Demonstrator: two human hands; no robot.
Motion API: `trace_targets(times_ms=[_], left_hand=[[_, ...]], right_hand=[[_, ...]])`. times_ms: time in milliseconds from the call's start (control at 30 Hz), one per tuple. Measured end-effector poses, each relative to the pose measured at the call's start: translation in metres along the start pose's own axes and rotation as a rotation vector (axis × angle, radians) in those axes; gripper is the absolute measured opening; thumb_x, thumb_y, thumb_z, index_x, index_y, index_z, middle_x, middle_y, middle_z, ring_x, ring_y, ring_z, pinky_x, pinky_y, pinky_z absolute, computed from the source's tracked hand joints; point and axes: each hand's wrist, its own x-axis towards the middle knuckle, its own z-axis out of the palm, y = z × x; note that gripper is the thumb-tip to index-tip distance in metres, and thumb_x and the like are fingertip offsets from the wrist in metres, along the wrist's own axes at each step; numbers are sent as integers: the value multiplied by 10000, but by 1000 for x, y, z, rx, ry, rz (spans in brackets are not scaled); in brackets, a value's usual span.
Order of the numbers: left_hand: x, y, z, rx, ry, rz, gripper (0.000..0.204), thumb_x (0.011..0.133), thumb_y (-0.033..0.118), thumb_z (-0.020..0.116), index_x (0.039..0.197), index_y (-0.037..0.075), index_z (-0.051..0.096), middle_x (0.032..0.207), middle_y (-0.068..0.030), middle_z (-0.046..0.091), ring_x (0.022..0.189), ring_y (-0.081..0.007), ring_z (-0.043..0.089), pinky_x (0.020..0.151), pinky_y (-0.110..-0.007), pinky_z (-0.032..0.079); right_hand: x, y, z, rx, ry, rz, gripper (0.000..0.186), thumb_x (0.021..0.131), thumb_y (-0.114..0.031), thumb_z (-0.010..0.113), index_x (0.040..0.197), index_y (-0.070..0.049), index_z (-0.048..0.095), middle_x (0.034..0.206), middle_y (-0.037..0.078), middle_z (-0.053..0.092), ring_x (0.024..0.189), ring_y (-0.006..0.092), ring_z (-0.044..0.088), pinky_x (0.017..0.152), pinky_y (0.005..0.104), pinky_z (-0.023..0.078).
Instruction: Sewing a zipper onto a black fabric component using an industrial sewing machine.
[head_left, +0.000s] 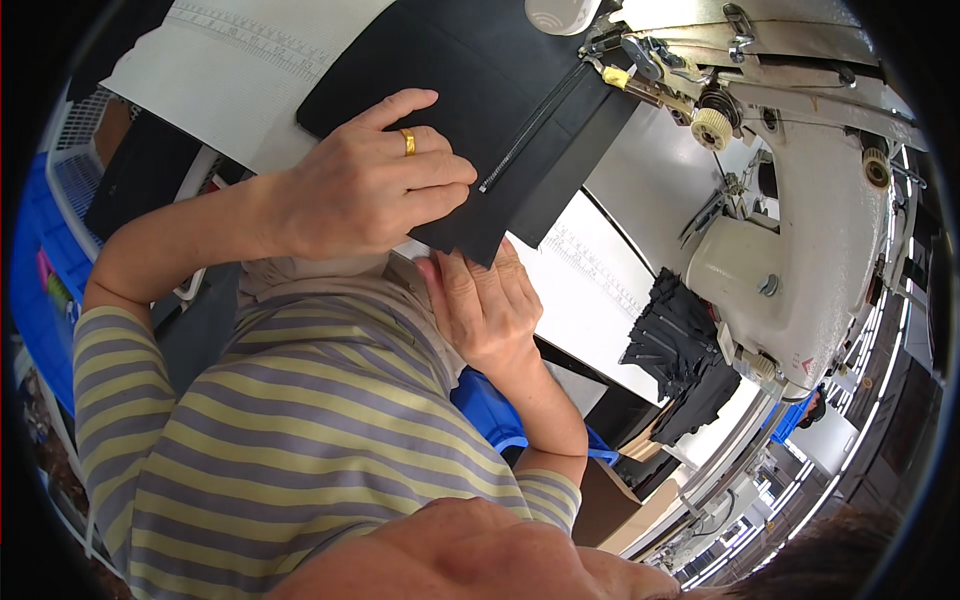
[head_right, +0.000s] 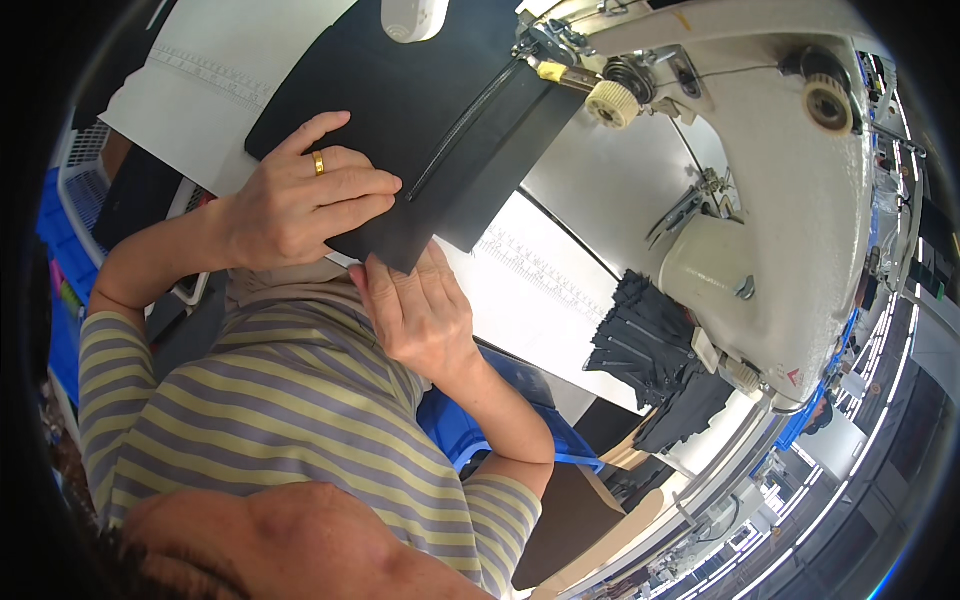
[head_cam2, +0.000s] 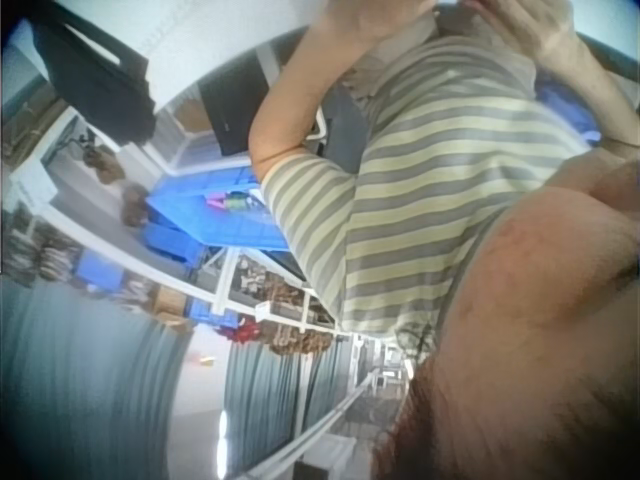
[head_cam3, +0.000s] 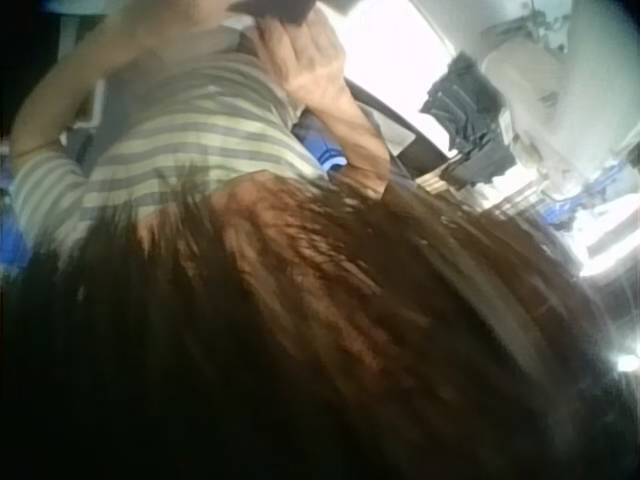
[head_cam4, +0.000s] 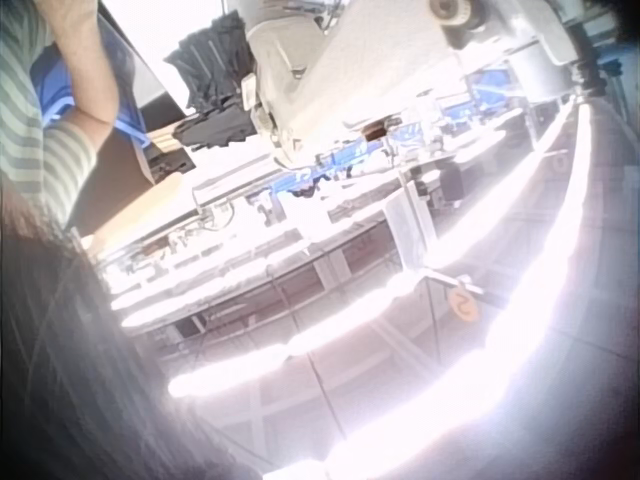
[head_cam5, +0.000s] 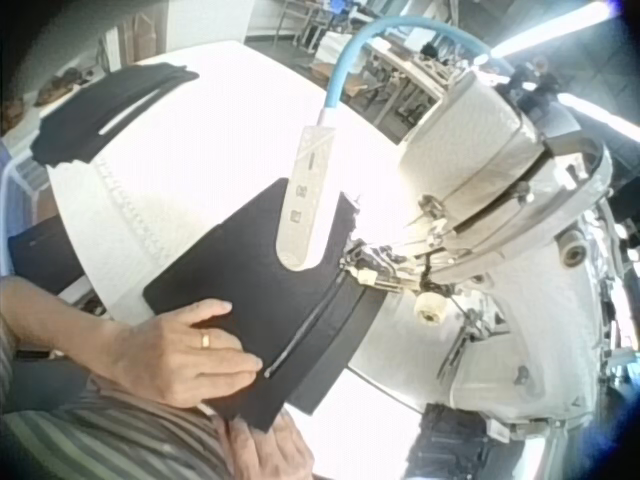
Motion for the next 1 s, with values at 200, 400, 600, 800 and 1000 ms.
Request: trace_targets(times_ms=[200, 400, 600, 800, 1000], left_hand=[[1, 1, -2, 1, -35, -6, 305, 712, -6, 634, 1007, 40, 690, 1010, -43, 662, 889, -168, 630, 1057, -536, 359], [1, 1, 1, 26, -38, 43, 318, 722, 9, 631, 1033, 44, 685, 1012, -54, 653, 880, -170, 627, 1060, -547, 353], [0, 2, -2, 56, -85, 66, 296, 770, 53, 629, 1060, 30, 681, 1041, -70, 653, 905, -170, 629, 1044, -561, 370], [-4, 5, -4, 194, -129, 130, 344, 792, 204, 655, 1077, 14, 680, 1101, -90, 650, 973, -172, 625, 1059, -566, 346], [-7, 9, -7, 121, -146, 62, 599, 774, 495, 676, 1100, -7, 663, 1128, -108, 639, 1049, -203, 602, 1066, -572, 313]], right_hand=[[-1, 1, 1, 20, -10, -20, 234, 781, -133, 760, 892, 49, 665, 955, 218, 664, 953, 363, 658, 858, 454, 553], [1, 1, -2, 16, -2, -19, 266, 725, -109, 806, 901, 34, 666, 886, 178, 675, 899, 372, 681, 793, 418, 557], [-9, 8, -19, 207, -39, -87, 229, 743, -69, 763, 928, 28, 668, 874, 141, 675, 800, 322, 666, 715, 371, 546], [15, 46, -27, -11, -65, 118, 349, 713, -65, 734, 1059, -35, 694, 1112, 98, 610, 1055, 264, 548, 877, 374, 436], [19, 50, -17, 5, -100, -39, 404, 661, -65, 740, 1059, -19, 688, 1124, 81, 629, 1040, 258, 561, 859, 374, 456]])
